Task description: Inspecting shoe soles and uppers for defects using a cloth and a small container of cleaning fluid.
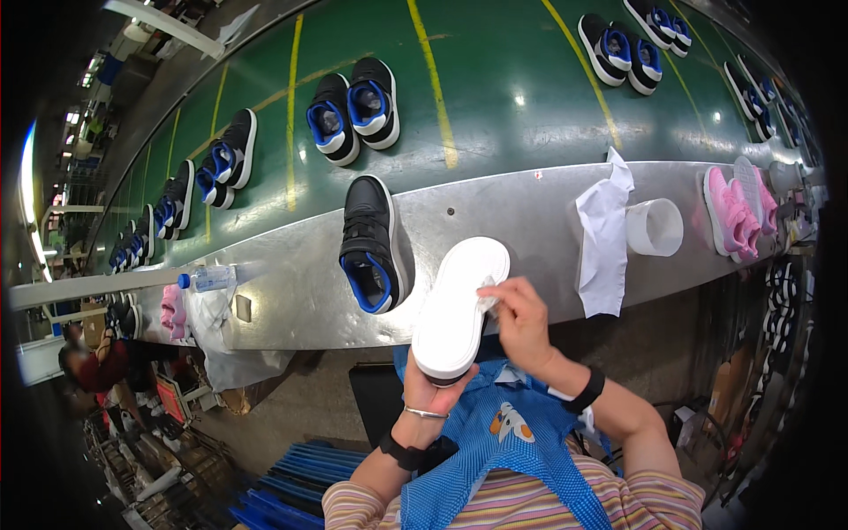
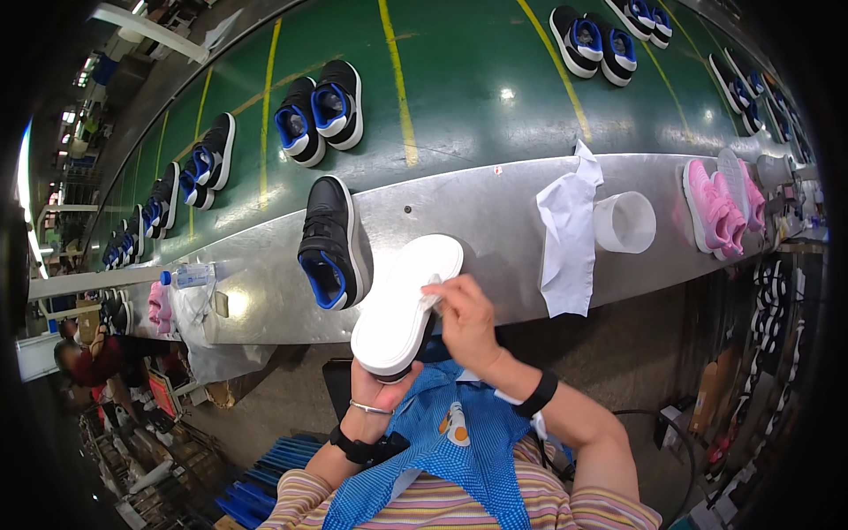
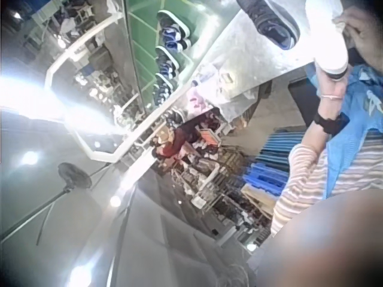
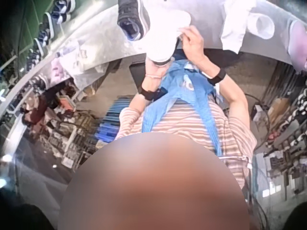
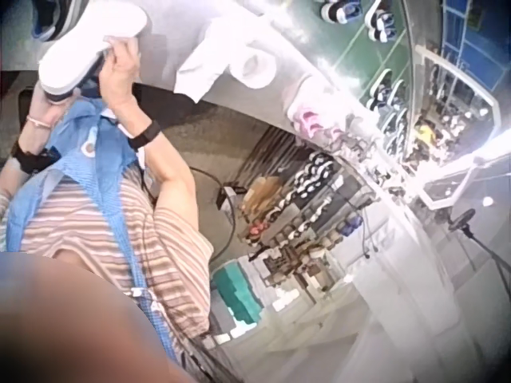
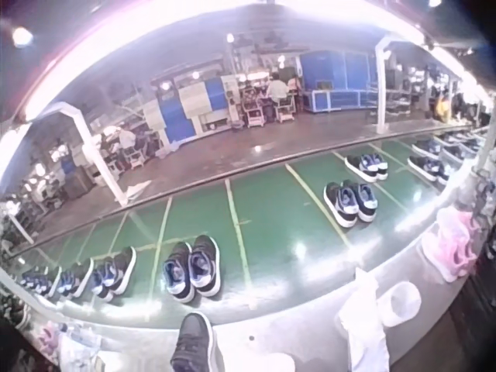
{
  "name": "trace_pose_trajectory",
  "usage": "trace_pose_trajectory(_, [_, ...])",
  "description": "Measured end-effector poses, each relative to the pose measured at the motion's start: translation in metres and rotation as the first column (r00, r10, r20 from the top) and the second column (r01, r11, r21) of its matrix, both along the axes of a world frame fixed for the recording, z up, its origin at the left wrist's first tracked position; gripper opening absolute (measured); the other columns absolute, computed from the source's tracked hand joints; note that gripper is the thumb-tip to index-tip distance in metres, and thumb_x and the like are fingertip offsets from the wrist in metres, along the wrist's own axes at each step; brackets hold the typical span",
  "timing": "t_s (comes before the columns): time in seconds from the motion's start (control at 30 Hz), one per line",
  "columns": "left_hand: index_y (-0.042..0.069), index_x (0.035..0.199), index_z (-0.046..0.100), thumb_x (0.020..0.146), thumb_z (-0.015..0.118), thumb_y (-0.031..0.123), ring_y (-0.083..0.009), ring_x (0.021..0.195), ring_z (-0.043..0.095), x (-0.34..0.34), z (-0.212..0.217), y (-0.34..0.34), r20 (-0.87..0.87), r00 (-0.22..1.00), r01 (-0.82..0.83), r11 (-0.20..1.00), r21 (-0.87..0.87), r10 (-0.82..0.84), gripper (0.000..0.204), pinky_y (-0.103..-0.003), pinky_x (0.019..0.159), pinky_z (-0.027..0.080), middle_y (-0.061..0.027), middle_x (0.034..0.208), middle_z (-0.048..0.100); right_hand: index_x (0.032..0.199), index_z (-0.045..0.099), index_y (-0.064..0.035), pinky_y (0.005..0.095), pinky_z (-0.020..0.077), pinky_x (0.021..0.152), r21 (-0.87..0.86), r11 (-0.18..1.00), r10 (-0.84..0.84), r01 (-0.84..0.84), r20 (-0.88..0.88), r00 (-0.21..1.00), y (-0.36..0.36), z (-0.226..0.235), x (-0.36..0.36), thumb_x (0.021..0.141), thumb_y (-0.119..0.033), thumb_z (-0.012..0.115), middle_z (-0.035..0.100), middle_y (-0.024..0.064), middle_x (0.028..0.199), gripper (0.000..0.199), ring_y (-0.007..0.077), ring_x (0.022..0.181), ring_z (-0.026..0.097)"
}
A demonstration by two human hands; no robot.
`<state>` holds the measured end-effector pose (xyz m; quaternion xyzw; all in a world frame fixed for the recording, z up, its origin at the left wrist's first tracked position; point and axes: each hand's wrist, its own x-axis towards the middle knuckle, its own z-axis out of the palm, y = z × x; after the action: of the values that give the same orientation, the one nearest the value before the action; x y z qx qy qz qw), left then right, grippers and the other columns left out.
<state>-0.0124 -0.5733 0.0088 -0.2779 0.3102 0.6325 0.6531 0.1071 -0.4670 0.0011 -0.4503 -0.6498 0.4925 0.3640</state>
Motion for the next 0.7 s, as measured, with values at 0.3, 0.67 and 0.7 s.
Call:
trace_pose_trajectory(0.3, [-0.009,0.089,0.054,0.088,0.045,0.028,-0.0141,0.074,0.057,0.023,0.011,0.058,-0.715,0.699,-0.027,1.0,-0.016,0.007,0.038,-0.027,0.067,0.046,-0.0102,0.084,0.058,0.097,0.06,-0.0015,0.0185,0.043,0.057,-0.305,0.949,-0.161,0.078,-0.259,0.952,-0.028,0.028,0.023,0.085,0.0,0.045,0.05,0.0037,0.088,0.019,0.0085,0.068,0.05])
trace_pose_trajectory(0.67, [0.006,0.075,0.053,0.063,0.068,0.024,-0.0307,0.069,0.053,0.047,-0.039,0.11,-0.607,-0.792,0.384,0.728,-0.568,-0.055,0.026,-0.04,0.058,0.043,-0.013,0.07,0.055,0.11,0.048,-0.0034,0.0232,0.0474,0.062,-0.588,0.796,-0.367,-0.145,-0.659,0.657,0.024,0.056,0.057,0.089,-0.01,0.043,0.057,0.0073,0.098,0.023,0.0117,0.078,0.056])
trace_pose_trajectory(0.7, [0.006,0.079,0.053,0.063,0.068,0.026,-0.0305,0.074,0.053,0.043,-0.037,0.113,-0.603,-0.796,0.374,0.744,-0.554,-0.05,0.03,-0.04,0.063,0.042,-0.0128,0.075,0.055,0.11,0.048,-0.0034,0.0232,0.0474,0.062,-0.583,0.798,-0.357,-0.152,-0.66,0.661,0.026,0.055,0.06,0.089,-0.01,0.043,0.057,0.0073,0.098,0.023,0.0117,0.078,0.056])
